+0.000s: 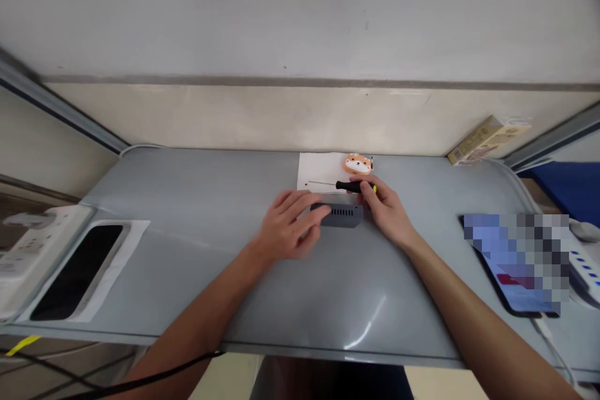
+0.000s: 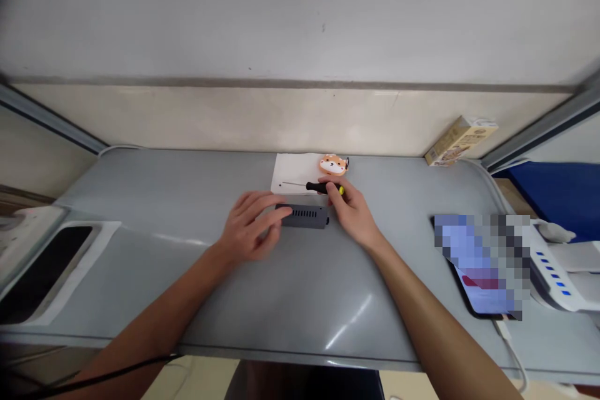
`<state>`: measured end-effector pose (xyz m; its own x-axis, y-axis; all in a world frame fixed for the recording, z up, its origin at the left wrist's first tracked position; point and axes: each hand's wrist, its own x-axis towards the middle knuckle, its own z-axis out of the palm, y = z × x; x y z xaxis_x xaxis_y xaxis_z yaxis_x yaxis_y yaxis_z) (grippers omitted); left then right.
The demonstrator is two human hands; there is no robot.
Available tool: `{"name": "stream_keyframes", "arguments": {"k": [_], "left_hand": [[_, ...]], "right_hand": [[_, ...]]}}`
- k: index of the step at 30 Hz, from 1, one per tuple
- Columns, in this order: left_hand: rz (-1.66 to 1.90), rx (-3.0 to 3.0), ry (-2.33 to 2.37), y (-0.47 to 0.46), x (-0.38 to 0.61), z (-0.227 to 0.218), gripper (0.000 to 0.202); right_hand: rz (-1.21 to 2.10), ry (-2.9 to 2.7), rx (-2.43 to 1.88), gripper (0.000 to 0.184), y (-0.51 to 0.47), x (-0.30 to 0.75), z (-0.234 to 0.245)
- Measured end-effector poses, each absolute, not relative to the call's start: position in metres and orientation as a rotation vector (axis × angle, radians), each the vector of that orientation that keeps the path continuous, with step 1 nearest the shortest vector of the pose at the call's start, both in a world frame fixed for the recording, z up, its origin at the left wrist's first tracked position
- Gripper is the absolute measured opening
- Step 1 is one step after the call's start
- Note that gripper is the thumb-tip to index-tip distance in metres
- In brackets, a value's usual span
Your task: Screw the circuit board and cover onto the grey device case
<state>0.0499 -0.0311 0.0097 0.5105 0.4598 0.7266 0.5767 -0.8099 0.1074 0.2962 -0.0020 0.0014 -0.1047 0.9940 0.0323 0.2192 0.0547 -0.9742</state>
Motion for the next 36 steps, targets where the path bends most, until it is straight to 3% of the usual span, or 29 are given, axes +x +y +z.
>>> {"name": "stream_keyframes", "arguments": {"k": [8,20,31,36], "left_hand": [[-0.994,-2.681,-0.798,-0.036,0.062,0.011,0.036],[-1.193,-2.497,-1.051,-0.028,0.055,0.008,0.032],[-1.115,-2.539,-1.133,-0.031,0.062,0.007,0.026],[-1.117,-2.545,-1.157,-0.03,0.064,0.008,0.035]], "right_hand": [[1.138,-1.477,-1.304,0.037,-0.002,0.297,0.001],[1.343,-0.695,-0.938,0.018,0.015,0.324,0.01],[1.323,-0.766,-0.912,0.02,0.014,0.323,0.007],[1.315,-0.817,-0.916,0.018,0.014,0.322,0.006]]}}
